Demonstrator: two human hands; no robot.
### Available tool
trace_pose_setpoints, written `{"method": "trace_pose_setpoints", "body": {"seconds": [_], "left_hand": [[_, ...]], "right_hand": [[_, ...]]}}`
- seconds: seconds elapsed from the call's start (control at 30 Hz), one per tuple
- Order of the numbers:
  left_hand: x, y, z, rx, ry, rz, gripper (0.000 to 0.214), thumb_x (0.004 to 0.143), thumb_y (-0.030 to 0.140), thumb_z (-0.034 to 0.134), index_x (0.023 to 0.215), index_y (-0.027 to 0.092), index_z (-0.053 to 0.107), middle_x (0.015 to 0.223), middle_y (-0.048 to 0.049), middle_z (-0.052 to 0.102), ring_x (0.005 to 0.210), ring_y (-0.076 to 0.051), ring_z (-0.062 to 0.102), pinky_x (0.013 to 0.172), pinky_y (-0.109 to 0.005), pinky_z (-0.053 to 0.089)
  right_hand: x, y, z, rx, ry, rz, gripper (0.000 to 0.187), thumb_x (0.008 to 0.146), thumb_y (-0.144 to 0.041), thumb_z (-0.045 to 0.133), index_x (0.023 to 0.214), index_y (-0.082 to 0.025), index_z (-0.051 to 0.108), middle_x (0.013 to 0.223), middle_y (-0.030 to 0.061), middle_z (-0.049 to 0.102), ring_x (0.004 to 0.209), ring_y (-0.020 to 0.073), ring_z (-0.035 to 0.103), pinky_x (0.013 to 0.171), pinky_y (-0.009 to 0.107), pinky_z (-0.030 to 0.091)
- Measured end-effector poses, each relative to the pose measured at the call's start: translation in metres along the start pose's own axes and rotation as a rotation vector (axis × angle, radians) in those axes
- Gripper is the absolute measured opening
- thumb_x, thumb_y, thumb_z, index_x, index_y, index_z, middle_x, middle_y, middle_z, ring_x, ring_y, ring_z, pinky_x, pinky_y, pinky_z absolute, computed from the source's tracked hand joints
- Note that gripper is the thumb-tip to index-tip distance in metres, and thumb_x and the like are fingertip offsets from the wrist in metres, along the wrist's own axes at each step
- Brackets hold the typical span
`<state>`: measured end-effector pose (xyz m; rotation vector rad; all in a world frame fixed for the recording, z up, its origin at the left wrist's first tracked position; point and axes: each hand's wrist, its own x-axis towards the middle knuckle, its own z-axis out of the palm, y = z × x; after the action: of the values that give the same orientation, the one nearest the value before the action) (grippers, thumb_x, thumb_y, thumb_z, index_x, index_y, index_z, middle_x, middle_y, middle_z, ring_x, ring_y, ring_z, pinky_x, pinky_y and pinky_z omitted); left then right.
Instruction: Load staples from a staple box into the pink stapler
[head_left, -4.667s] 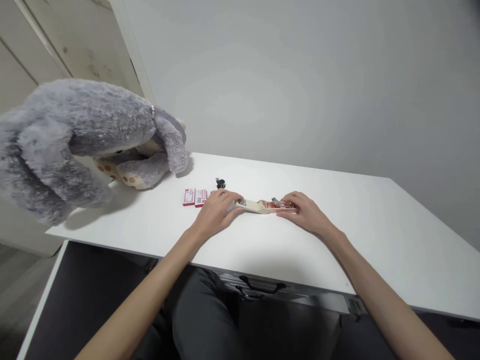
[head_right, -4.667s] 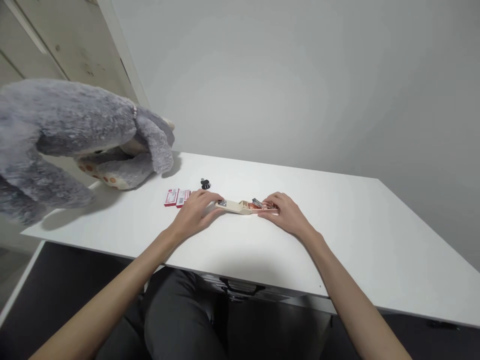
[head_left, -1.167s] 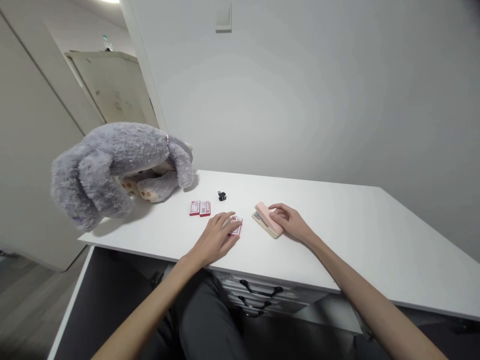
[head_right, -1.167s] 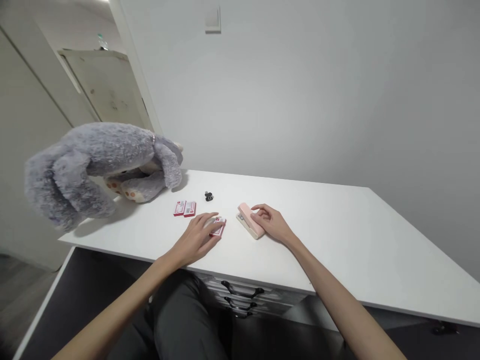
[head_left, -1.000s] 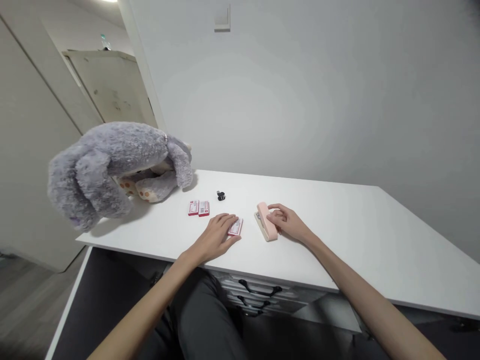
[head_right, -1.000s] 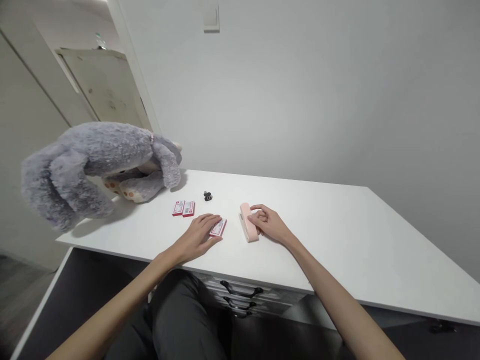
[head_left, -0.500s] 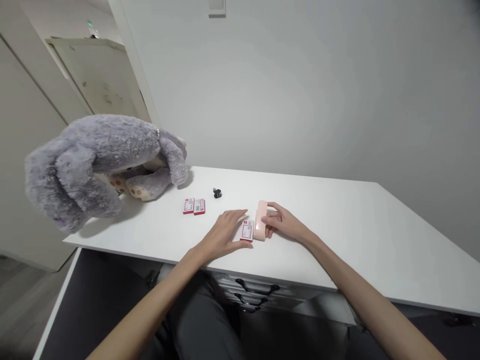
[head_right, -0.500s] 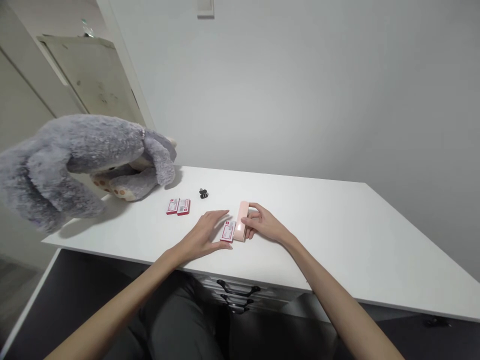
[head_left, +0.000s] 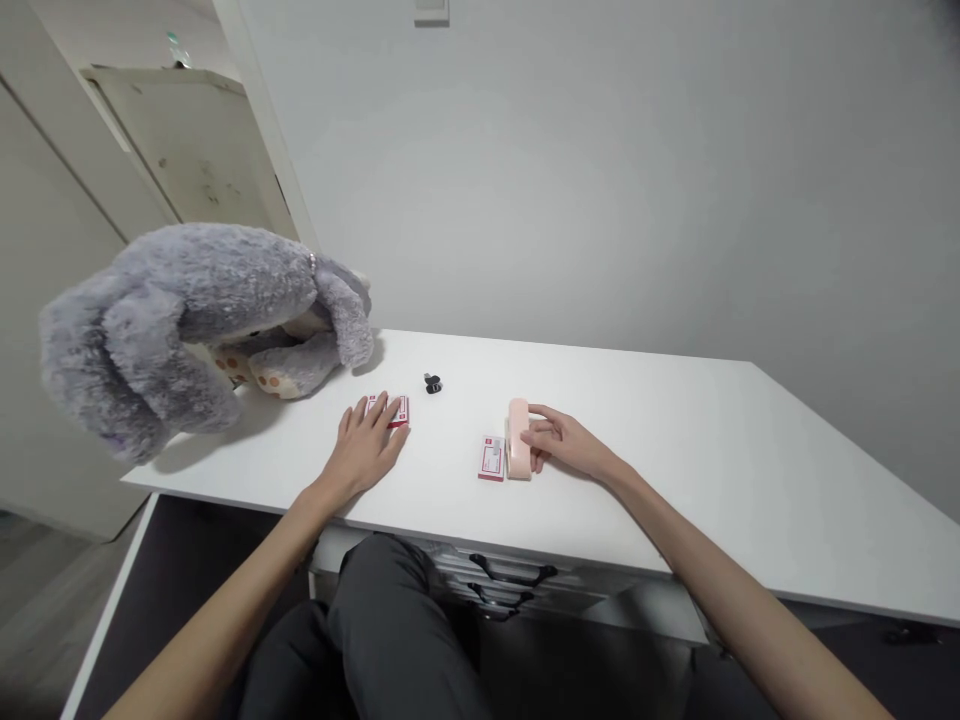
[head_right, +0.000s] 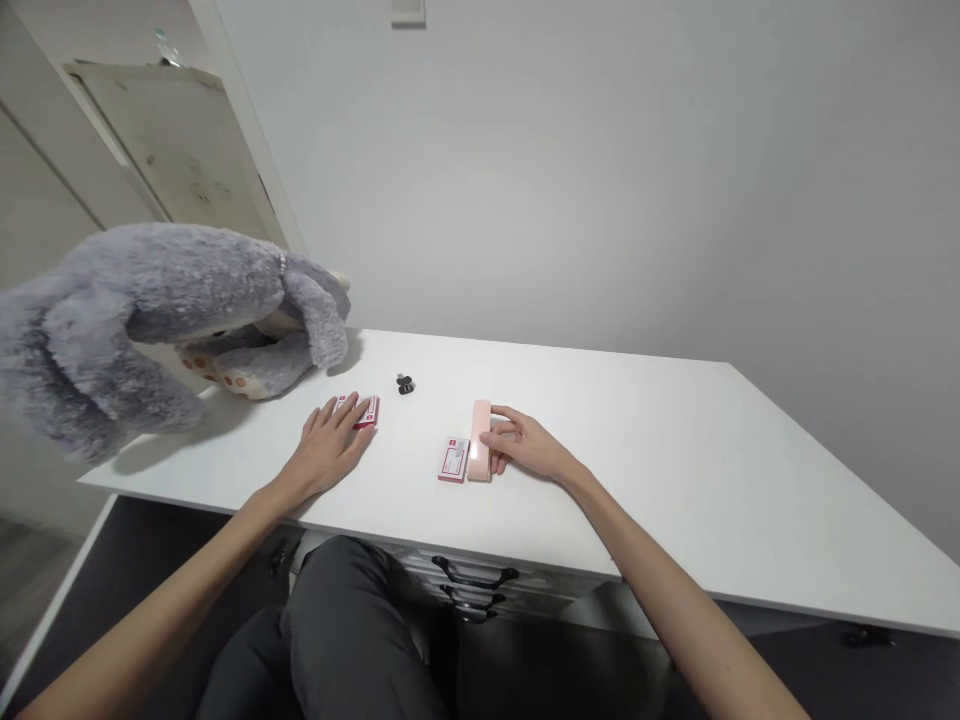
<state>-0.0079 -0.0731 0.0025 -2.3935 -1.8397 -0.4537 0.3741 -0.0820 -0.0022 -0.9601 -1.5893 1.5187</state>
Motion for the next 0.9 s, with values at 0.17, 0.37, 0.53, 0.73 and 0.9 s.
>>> {"method": "trace_pose_setpoints", "body": {"seconds": [0.17,0.37,0.53,0.73,0.9], "left_hand": [[-0.003,0.001,0.003,-0.033,0.018,0.113,0.061,0.11,0.05,0.037,0.164,0.022,0.047,0.17,-0.0158,0.044,0.158,-0.042,0.035,0.126,-0.066,0.031],[-0.012,0.023,-0.007,-0.133,0.048,0.33,0.05,0.11,0.048,0.044,0.155,0.03,0.057,0.156,-0.0117,0.057,0.143,-0.036,0.047,0.121,-0.061,0.041],[-0.007,0.038,-0.011,-0.218,0.002,0.422,0.05,0.108,0.052,0.052,0.155,0.036,0.056,0.156,-0.0117,0.053,0.141,-0.035,0.046,0.118,-0.06,0.044],[0.008,0.04,0.0,-0.354,-0.12,0.461,0.06,0.108,0.056,0.052,0.161,0.031,0.045,0.161,-0.0118,0.052,0.149,-0.033,0.044,0.124,-0.056,0.039],[0.007,0.051,0.004,-0.415,-0.119,0.349,0.056,0.107,0.057,0.053,0.155,0.028,0.054,0.15,-0.0127,0.058,0.141,-0.033,0.047,0.121,-0.056,0.04]], "right_hand": [[0.0,0.002,0.0,0.003,0.008,0.0,0.071,0.092,-0.052,0.08,0.146,-0.017,0.051,0.089,0.0029,0.075,0.063,0.0183,0.073,0.065,0.036,0.063],[-0.001,-0.003,0.002,-0.006,0.01,0.021,0.072,0.091,-0.054,0.081,0.145,-0.017,0.05,0.091,0.0035,0.075,0.064,0.0186,0.073,0.066,0.036,0.062],[-0.003,-0.006,0.004,-0.027,0.015,0.031,0.074,0.09,-0.054,0.082,0.146,-0.016,0.052,0.089,0.0038,0.075,0.065,0.019,0.072,0.067,0.037,0.062],[-0.003,-0.007,0.004,-0.053,0.014,0.022,0.073,0.09,-0.055,0.081,0.146,-0.016,0.053,0.09,0.0041,0.075,0.065,0.0182,0.071,0.066,0.037,0.061],[-0.001,-0.001,0.001,-0.053,0.004,-0.002,0.07,0.091,-0.055,0.08,0.145,-0.017,0.054,0.092,0.0045,0.075,0.064,0.0171,0.069,0.064,0.035,0.06]]}}
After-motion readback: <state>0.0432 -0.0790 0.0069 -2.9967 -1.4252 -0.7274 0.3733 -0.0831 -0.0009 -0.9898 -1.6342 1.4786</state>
